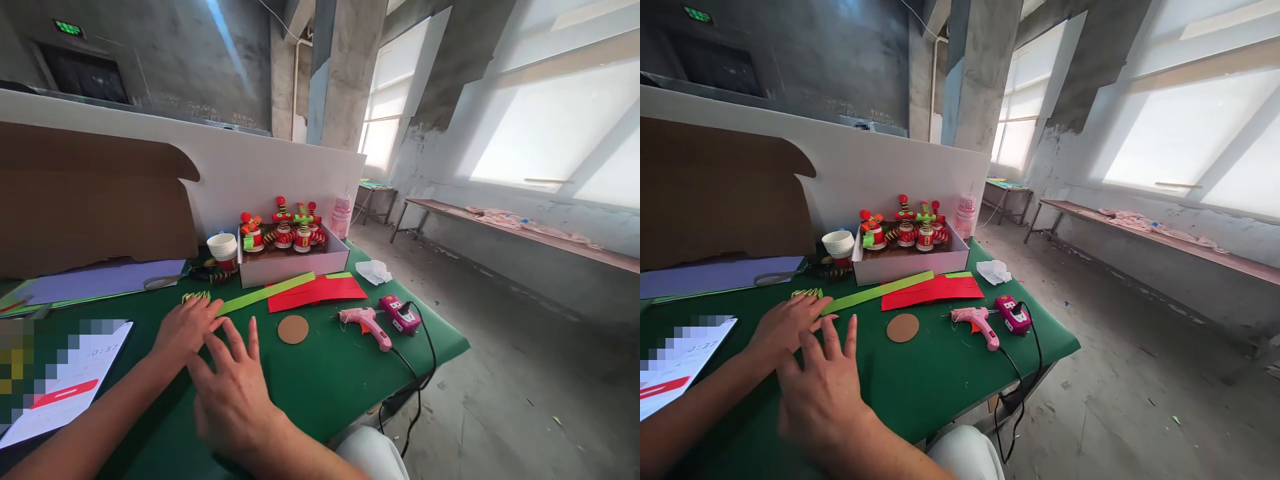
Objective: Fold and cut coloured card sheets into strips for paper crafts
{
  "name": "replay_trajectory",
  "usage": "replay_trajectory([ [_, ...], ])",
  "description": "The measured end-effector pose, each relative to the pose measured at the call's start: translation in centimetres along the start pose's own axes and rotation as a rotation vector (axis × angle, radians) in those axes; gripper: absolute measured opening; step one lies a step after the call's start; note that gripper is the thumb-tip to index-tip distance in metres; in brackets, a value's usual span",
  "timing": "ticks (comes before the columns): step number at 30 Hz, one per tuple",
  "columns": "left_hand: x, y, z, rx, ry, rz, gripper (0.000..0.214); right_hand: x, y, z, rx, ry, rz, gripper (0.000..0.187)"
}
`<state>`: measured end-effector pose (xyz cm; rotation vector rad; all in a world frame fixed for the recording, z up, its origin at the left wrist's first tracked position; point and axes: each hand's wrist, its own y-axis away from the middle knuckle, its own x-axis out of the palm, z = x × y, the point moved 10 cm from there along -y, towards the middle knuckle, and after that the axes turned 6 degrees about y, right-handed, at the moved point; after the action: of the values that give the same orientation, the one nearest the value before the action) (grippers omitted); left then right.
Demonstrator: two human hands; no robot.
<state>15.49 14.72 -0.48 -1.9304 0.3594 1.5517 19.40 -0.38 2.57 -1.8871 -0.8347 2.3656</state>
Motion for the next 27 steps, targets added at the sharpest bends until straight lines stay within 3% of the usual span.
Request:
replay_trajectory([
  [4,0.6,-0.2,-0.9,-0.029,-0.065,0.047,0.028,1.1,0.4,-0.1,-0.016,-0.029,0.034,0.036],
  [7,1.1,-1.0,-0.3,-0.094,-0.079,0.049,0.035,2.0,0.5,0.3,-0.037,-0.025,0.047,0.023],
  [10,1.6,-1.8,0.3,-0.129,-0.064,0.045,0.037,2.3,0.4,0.4,-0.038,-0.025,0.042,0.023],
  [13,1.7,-2.4,-0.2,-0.082,-0.034,0.049,0.023,2.3,0.2,0.1,-0.023,-0.040,0.046,0.025],
  [17,0.8,-1.9,-1.7,-0.004,-0.036,0.017,0.031,2.7,0.2,0.0,-0.030,-0.061,0.075,0.025],
  [20,0.2,-0.9,-2.1,0.029,-0.034,0.019,0.024,2.9,0.3,-0.2,-0.020,-0.072,0.066,0.025],
  [23,-1.1,-0.1,-0.1,0.017,-0.028,0.006,0.030,2.9,0.5,-0.6,-0.010,-0.076,0.030,0.027],
  [25,-2.7,0.3,3.3,-0.040,-0.040,-0.011,0.031,2.9,0.5,-0.6,-0.014,-0.079,0.018,0.027],
  [27,-4.5,0.7,8.0,-0.135,-0.064,-0.019,0.030,2.9,0.5,-0.4,-0.019,-0.086,0.013,0.028],
])
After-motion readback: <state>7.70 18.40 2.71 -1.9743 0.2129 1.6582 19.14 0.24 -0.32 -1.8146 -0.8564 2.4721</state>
